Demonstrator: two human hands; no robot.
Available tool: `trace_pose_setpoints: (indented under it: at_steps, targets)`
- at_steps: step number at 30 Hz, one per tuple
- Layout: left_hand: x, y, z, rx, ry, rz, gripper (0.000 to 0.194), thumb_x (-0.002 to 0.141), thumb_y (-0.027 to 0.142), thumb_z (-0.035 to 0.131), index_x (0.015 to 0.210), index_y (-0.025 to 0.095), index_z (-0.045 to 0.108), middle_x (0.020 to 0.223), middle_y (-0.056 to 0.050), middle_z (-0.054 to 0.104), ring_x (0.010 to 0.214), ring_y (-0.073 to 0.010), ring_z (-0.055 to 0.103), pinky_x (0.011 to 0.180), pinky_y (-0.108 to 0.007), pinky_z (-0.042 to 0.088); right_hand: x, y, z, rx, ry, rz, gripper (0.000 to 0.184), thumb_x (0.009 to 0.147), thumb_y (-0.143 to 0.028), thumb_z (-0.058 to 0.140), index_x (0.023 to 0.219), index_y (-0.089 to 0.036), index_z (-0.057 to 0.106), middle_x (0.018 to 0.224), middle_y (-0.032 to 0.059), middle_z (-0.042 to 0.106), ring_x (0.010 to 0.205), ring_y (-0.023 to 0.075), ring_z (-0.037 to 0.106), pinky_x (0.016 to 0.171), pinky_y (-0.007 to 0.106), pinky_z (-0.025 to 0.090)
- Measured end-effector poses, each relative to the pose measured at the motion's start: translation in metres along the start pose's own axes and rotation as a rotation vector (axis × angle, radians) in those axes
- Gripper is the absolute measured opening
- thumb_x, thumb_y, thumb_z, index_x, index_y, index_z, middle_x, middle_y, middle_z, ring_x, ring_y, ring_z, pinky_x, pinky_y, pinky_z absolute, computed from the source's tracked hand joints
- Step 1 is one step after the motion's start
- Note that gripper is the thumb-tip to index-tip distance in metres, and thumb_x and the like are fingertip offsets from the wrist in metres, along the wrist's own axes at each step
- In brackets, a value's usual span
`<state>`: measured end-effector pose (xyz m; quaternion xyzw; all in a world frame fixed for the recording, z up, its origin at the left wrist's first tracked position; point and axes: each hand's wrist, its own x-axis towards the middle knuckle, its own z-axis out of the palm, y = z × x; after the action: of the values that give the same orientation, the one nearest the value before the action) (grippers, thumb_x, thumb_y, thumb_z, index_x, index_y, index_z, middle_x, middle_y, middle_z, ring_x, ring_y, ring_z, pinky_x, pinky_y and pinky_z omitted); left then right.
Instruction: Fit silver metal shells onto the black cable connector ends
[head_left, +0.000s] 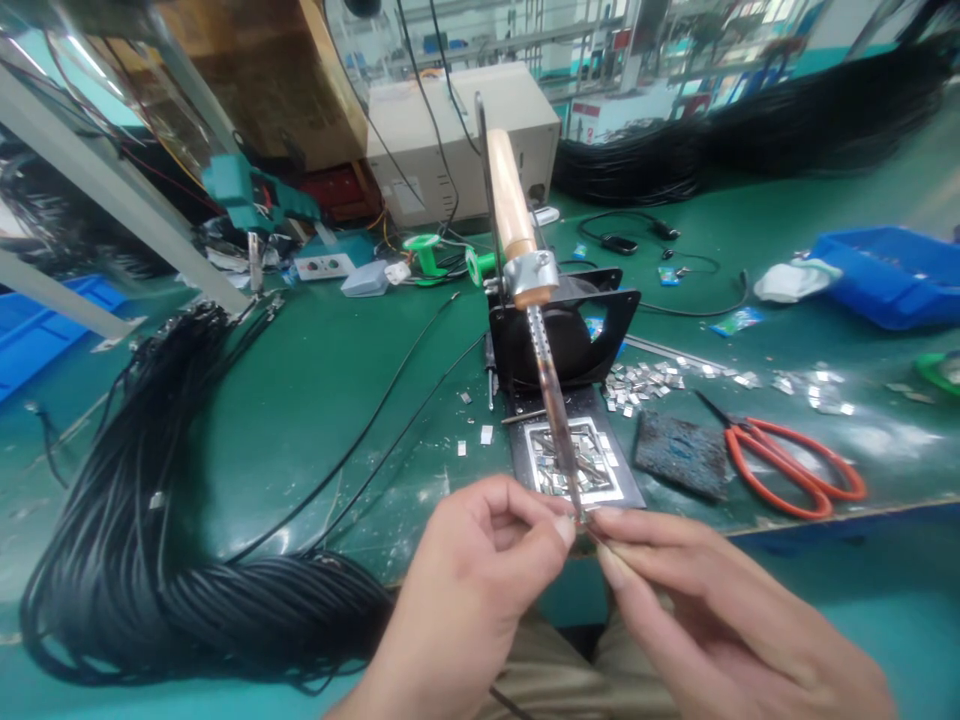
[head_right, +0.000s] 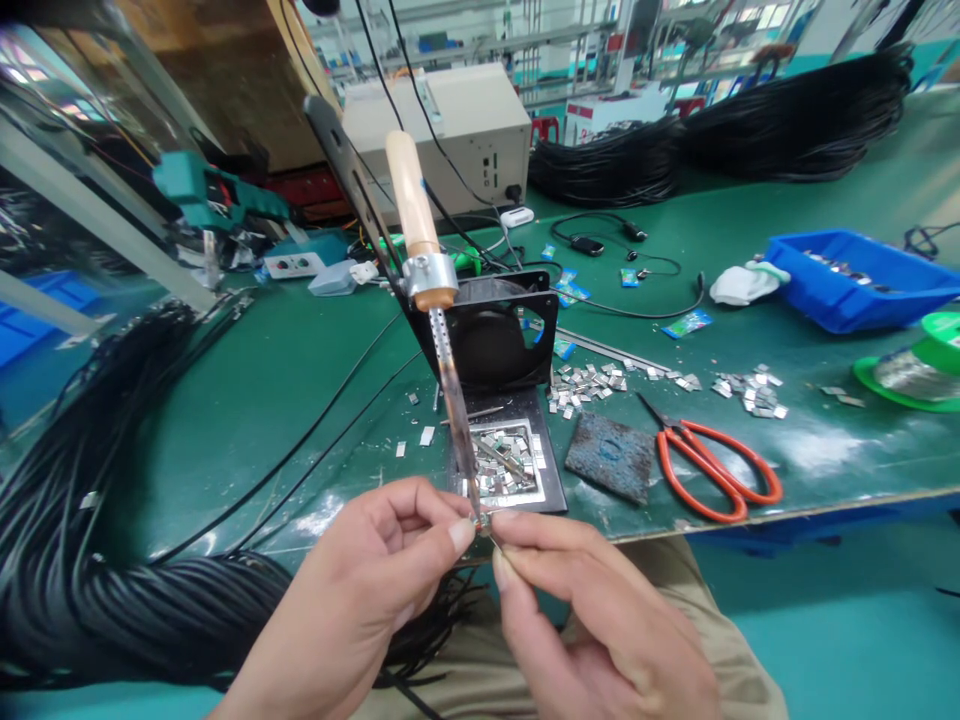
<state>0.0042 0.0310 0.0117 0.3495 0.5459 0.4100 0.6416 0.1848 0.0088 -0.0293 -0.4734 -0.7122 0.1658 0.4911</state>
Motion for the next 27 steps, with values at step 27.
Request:
trace_pose_setpoints:
  at_steps: [27]
  targets:
    - [-0.0004, 0.0049, 0.0000, 0.010, 0.006, 0.018, 0.023, 0.088, 0.029, 0.081, 0.073, 0.017, 0.067, 0.076, 0.003, 0.065, 0.049, -0.0044, 0.029, 0.044, -0.023, 0.017, 0.0078, -0.0060, 0.0016, -0.002, -0.013, 0.028, 0.014, 0.094, -0.015, 0.070, 0.096, -0.028, 0.074, 0.106, -0.0044, 0.082, 0.089, 0.0100, 0.080, 0.089, 0.015, 0.063]
